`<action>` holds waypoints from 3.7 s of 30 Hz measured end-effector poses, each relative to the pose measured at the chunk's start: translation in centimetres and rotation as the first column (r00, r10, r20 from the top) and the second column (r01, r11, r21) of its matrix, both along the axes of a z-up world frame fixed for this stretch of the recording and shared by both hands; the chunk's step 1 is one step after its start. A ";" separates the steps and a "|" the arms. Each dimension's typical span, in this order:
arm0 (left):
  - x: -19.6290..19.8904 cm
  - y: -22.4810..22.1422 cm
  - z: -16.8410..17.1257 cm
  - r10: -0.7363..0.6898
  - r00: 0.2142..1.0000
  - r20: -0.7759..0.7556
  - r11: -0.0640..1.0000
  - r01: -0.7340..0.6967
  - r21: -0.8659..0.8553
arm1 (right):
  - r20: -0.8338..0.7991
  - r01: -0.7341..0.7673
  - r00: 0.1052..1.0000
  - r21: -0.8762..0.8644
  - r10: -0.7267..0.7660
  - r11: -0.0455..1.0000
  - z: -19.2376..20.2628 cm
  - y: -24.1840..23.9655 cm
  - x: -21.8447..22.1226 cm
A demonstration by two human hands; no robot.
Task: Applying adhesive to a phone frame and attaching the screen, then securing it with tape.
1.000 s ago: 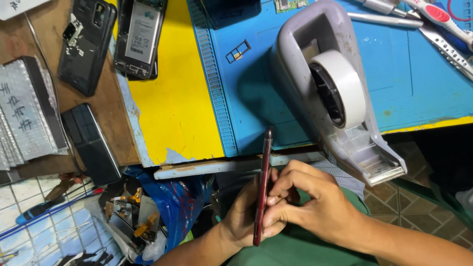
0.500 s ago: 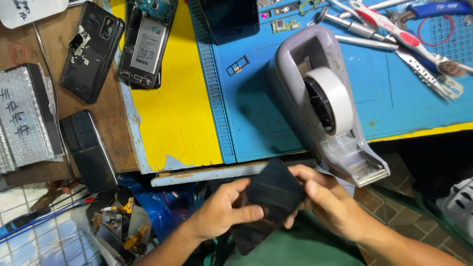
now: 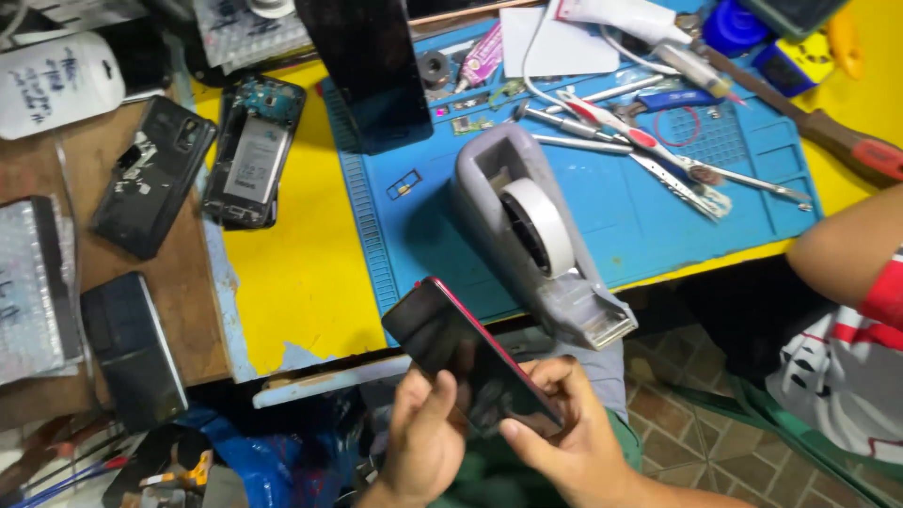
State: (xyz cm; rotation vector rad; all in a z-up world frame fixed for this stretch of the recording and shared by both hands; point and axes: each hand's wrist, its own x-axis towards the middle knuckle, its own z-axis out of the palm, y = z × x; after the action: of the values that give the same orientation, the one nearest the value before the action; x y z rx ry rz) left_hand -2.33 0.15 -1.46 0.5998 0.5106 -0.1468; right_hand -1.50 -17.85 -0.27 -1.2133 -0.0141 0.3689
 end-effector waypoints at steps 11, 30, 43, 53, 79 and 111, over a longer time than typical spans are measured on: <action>3.1 -2.9 2.1 -0.124 0.992 -0.004 0.987 0.123 0.106 | 0.577 0.276 0.817 -0.369 -0.015 0.888 3.6 -9.1 7.6; 4.3 -3.4 3.2 -0.101 0.994 0.051 0.991 0.097 0.091 | 0.427 -0.051 0.855 -0.497 0.295 0.867 7.6 -7.4 12.1; 3.6 -3.2 1.9 -0.174 0.985 0.009 0.978 0.171 0.122 | 0.335 0.279 0.931 -0.400 -0.144 0.873 5.3 -6.8 7.4; 3.4 -3.0 1.5 -0.266 0.962 -0.058 0.961 0.269 0.065 | 0.248 0.274 0.949 -0.340 -0.196 0.899 4.0 -7.3 5.2; 3.0 0.0 2.6 -0.577 0.809 -0.111 0.747 0.578 0.330 | -0.209 -0.462 0.867 -0.002 0.452 0.887 2.4 -5.5 6.0; 3.3 1.0 3.1 -0.602 0.777 -0.182 0.690 0.622 0.371 | -0.321 -0.570 0.790 -0.073 0.522 0.818 3.1 -3.8 7.0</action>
State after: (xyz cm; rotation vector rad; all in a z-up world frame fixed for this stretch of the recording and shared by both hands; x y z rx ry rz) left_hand 1.00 1.18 1.60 1.1841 0.3651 -0.7126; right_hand 5.53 -21.68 2.84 -1.2981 -0.0898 1.0813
